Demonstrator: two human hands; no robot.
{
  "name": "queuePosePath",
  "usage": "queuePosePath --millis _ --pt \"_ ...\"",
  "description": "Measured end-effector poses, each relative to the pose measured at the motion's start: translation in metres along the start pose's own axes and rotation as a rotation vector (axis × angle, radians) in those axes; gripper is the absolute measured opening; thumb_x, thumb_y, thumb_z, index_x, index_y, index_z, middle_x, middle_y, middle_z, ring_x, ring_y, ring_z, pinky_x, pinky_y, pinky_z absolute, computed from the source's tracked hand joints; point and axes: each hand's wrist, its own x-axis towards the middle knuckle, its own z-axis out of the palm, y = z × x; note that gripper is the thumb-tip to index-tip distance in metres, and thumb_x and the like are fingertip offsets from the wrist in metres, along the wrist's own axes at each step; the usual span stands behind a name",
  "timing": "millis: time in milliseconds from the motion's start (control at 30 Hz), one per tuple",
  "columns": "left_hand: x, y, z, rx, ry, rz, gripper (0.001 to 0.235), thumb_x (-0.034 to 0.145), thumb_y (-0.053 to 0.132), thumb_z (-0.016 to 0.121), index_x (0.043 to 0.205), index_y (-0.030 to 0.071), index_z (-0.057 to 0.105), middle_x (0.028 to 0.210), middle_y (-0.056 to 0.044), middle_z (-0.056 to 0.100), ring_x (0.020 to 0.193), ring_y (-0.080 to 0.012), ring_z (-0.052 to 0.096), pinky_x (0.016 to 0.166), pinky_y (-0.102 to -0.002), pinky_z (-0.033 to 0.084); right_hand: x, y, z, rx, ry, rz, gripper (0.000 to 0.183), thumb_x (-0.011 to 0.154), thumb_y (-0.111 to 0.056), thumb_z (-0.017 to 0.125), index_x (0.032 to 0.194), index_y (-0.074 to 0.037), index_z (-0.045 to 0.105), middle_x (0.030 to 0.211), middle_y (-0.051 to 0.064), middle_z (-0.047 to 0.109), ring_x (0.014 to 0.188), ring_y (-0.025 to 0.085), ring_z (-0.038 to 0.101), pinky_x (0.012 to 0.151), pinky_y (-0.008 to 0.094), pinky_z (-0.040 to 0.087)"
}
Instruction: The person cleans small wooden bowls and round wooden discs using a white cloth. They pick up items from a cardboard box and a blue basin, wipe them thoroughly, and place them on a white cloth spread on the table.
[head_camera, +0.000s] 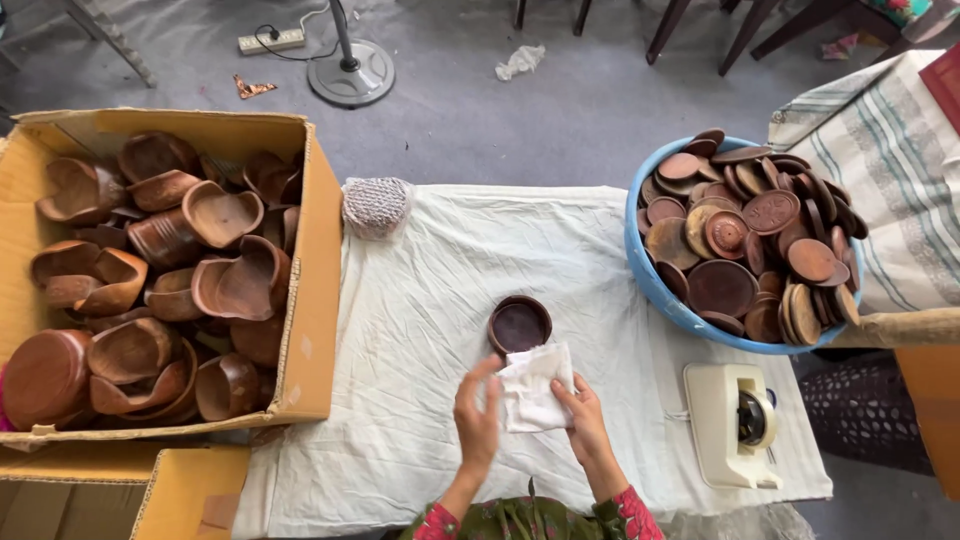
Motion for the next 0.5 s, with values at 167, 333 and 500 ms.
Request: queuePosePath --millis 167,333,500 --pt "0.007 -0.068 0.017 -1.031 -0.335 -0.802 0.052 0.101 0.043 0.048 0.137 0.008 0.061 0.129 -0.006 0.07 0.121 -0.0234 0.062 0.106 -0.039 0.047 -0.009 0.003 0.017 -0.128 -0.153 -0.015 0.045 0.094 -0.017 0.071 0.134 0.0 0.063 0.111 0.013 0.076 0.091 0.017 0.073 0.078 0.03 0.058" --pt "-0.026 -0.133 0.046 -1.536 -0.428 -0.946 0.058 0.105 0.047 0.042 0.147 0.009 0.052 0.146 -0.009 0.055 0.131 -0.0239 0.054 0.11 -0.04 0.046 -0.048 -0.015 0.054 -1.023 0.145 -0.578 0.051 0.087 -0.024 0.072 0.135 -0.008 0.064 0.145 0.014 0.052 0.119 0.026 0.062 0.089 0.038 0.055" --pt "-0.007 -0.069 0.05 -1.439 -0.644 -0.472 0.07 0.108 0.055 0.033 0.162 0.012 0.031 0.166 -0.011 0.038 0.153 -0.019 0.039 0.127 -0.034 0.034 -0.06 -0.018 0.055 -1.188 -0.376 -1.059 0.074 0.109 -0.048 0.033 0.16 0.005 0.026 0.171 0.019 0.018 0.16 0.035 0.008 0.127 0.056 -0.001"
